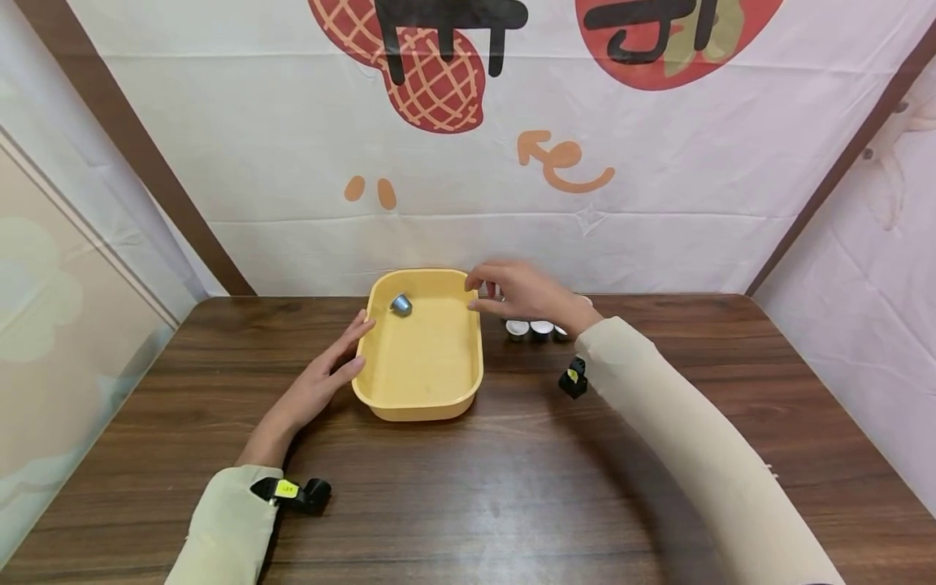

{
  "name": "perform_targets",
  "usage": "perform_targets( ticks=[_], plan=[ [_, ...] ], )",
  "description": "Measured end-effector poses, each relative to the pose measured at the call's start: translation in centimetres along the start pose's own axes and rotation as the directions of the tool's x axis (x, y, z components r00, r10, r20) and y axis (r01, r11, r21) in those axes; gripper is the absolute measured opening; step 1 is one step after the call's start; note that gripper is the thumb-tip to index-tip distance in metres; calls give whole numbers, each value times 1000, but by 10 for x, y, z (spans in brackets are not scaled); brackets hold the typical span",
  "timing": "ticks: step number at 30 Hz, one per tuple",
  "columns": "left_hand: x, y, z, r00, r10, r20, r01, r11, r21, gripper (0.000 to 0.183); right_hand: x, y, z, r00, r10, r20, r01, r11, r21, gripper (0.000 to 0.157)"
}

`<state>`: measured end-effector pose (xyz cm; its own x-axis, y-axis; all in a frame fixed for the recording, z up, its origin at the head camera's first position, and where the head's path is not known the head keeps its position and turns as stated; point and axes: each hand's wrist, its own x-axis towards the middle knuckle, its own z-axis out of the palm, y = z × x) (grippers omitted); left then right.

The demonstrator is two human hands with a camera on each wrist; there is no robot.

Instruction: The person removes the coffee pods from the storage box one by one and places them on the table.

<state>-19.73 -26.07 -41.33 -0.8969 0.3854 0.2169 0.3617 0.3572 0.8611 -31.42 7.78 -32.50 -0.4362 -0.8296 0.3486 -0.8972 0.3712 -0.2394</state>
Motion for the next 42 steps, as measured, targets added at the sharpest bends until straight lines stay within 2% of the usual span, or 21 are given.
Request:
perform_targets(
  ticks=[6, 11, 15, 26, 37, 42],
  plan=[
    [-1, -3, 0, 1000, -8, -1, 8, 1000, -2, 54, 17, -2, 18, 996, -87, 0, 87, 996, 0, 22],
    [-1, -2, 0, 1000, -17, -8, 17, 1000, -8, 53, 29, -2, 29, 997, -79, 20, 78, 996, 33, 21],
    [-1, 1, -1, 1000, -6, -5, 6, 1000, -9, 54, 37, -5, 36, 996, -67, 67, 64, 997, 38, 22],
    [1, 3, 0, 1000, -12, 5, 12, 999, -35, 56, 56, -17, 53, 977, 22, 214, -38, 997, 69, 38],
    [2, 1, -1, 1000, -14, 9, 14, 1000, -25, 55, 70, -13, 60, 956, 97, 276, -107, 994, 22, 50],
    [3, 0, 0, 1000, -20, 13, 20, 999, -32, 55, 75, -10, 64, 942, 140, 306, -130, 990, -53, 59]
  ],
)
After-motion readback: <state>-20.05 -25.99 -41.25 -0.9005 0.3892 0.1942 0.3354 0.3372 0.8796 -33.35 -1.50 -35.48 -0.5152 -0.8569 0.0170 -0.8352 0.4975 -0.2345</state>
